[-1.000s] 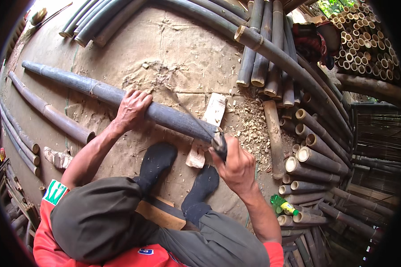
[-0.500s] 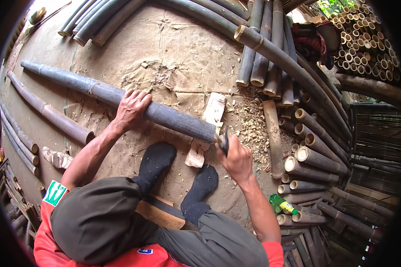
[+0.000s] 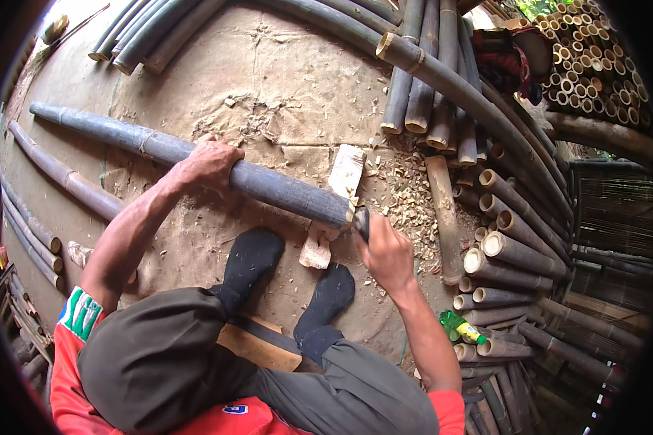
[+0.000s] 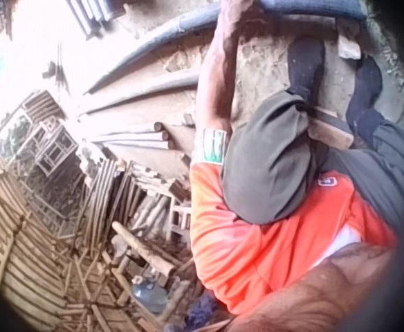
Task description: The person uses a knife to carve and trim the end of a bamboo pole held against a wooden block, surrounded by many other bamboo poles.
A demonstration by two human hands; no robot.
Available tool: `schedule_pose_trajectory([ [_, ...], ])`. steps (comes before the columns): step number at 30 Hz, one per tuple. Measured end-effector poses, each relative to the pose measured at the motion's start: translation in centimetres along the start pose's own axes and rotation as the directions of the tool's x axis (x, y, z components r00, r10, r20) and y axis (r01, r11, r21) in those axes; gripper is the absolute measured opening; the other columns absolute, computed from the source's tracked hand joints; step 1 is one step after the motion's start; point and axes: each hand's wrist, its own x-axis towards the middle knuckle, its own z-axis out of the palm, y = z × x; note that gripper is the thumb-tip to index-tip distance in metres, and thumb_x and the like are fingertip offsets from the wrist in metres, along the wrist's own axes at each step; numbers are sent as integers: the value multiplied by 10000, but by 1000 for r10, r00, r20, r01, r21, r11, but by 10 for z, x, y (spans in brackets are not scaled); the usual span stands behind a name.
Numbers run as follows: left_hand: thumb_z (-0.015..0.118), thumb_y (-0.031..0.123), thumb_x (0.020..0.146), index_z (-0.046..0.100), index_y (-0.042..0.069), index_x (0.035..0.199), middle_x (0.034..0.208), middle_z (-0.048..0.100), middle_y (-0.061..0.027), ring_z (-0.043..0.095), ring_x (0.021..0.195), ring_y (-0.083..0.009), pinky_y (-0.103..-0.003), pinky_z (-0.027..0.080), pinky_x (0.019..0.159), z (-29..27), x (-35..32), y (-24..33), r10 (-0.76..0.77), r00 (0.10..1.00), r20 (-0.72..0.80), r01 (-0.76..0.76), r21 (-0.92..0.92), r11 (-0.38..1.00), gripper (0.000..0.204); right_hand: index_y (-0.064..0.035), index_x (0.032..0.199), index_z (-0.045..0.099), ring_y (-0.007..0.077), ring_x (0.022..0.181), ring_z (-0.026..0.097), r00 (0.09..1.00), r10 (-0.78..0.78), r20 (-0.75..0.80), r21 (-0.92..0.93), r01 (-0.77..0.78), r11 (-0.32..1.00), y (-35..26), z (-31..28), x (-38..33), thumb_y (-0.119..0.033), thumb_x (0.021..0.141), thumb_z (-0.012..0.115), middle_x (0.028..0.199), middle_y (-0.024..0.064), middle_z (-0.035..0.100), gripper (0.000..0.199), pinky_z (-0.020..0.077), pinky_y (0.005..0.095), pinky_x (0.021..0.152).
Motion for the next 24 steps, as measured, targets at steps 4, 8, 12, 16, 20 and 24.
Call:
schedule_pose_trajectory([
  [4, 989, 331, 567, 748, 126, 1010, 918, 781, -106, 771, 949, -336, -502, 500, 980, 15, 1, -12, -15, 999, -41, 15, -5, 1000, 544, 26, 1190, 546, 426, 707, 775, 979, 129, 157, -160, -104, 982, 12, 6, 17, -214, 1039, 781, 879, 247, 753, 369, 630, 506, 619],
  [8, 972, 294, 569, 740, 134, 1007, 934, 784, -98, 764, 961, -335, -496, 480, 1007, 0, -7, 2, -6, 996, -93, 8, 26, 1000, 521, 15, 1198, 555, 444, 686, 756, 1000, -2, -29, -11, 2, 1000, -43, -39, 18, -210, 1031, 792, 883, 242, 735, 367, 620, 517, 630],
  [12, 947, 298, 595, 704, 128, 1019, 1005, 752, -98, 729, 1071, -317, -488, 468, 1015, 9, -11, 6, 40, 983, -178, -38, 16, 999, 517, 12, 1101, 533, 413, 657, 746, 996, -55, -66, 27, 57, 998, -8, -4, 8, -167, 1039, 773, 867, 232, 725, 305, 621, 497, 638],
  [16, 899, 340, 654, 658, 102, 994, 1025, 715, -116, 706, 1090, -330, -482, 469, 1050, 27, -14, 7, 82, 917, -391, -66, 53, 996, 480, -2, 1108, 495, 458, 732, 775, 945, 248, 213, -263, -189, 946, 36, 9, 7, -183, 1049, 744, 861, 270, 758, 314, 610, 570, 657],
  [20, 816, 283, 748, 657, 84, 1050, 1026, 693, -122, 694, 1080, -325, -490, 461, 1091, 29, -29, 18, 102, 849, -518, -69, 83, 994, 395, -12, 1188, 559, 429, 742, 785, 981, 189, 38, -80, -185, 979, -24, -43, 12, -235, 1060, 764, 891, 246, 764, 329, 604, 548, 637],
  [24, 857, 308, 716, 652, 81, 1084, 1035, 678, -122, 687, 1103, -329, -489, 463, 1103, 45, -27, 11, 125, 792, -598, -43, 149, 988, 479, 2, 1141, 591, 327, 671, 769, 924, -195, -328, 73, 231, 970, -21, -28, 7, -224, 1078, 770, 836, 154, 718, 295, 615, 456, 597],
])
